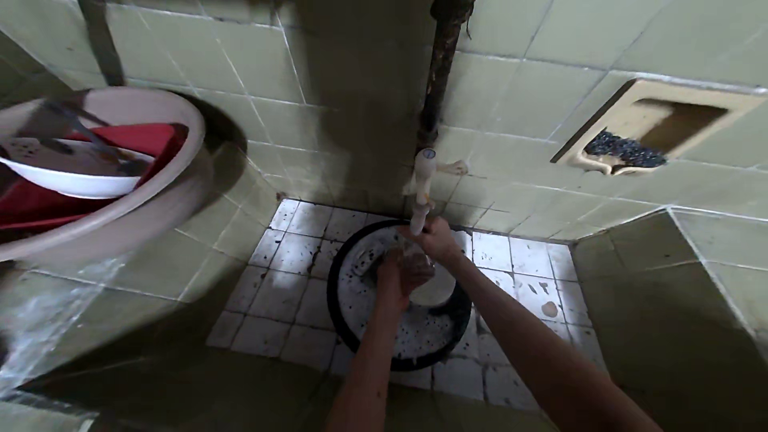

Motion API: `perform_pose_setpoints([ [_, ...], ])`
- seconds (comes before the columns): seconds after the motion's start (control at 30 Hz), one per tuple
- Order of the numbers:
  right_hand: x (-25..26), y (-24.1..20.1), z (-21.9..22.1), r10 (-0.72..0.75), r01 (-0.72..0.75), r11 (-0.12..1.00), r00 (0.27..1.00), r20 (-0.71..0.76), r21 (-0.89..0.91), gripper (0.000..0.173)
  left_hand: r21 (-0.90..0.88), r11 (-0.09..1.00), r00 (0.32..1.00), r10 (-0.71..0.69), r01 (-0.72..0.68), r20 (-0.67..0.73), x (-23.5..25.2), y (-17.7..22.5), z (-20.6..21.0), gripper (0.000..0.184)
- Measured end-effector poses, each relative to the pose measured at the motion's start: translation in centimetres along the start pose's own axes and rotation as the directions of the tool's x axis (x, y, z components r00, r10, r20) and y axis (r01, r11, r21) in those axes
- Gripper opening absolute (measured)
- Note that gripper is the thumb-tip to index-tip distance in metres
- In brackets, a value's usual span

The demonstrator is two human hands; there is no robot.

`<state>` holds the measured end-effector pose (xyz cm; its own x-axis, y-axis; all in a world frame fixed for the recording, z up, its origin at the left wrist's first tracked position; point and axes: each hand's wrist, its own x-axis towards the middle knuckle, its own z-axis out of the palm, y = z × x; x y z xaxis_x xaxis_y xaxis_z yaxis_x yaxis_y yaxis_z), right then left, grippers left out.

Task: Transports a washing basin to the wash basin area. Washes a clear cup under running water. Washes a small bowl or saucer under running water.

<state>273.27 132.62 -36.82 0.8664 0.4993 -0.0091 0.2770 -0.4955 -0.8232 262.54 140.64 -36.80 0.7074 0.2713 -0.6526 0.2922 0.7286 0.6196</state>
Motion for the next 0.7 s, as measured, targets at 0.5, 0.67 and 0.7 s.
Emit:
perform_pose_setpoints([
  [0.5, -2.5, -2.6, 3.1, 0.157, -0.126, 0.951, 0.983, -0.090, 0.283, 0.045, -0.206, 0.970, 0.985, 0.152, -0.132, 0.081, 0.9, -1.1, -1.0, 0.045],
  [0.67, -7.2, 0.7, 7.0, -0.340, 0.299, 0.928, 0.923, -0.179, -0.222, 0.054, 0.055, 0.982, 0.983, 0.183, -0.181, -0.016, 1.1, -1.0, -1.6, 0.051],
  [0.7, -7.1, 1.1, 6.5, -0.385, 0.340, 0.911, 0.905, -0.183, -0.233, 0.054, 0.064, 0.983, 0.985, 0.172, -0.172, -0.001, 0.9, -1.2, -1.5, 0.048],
])
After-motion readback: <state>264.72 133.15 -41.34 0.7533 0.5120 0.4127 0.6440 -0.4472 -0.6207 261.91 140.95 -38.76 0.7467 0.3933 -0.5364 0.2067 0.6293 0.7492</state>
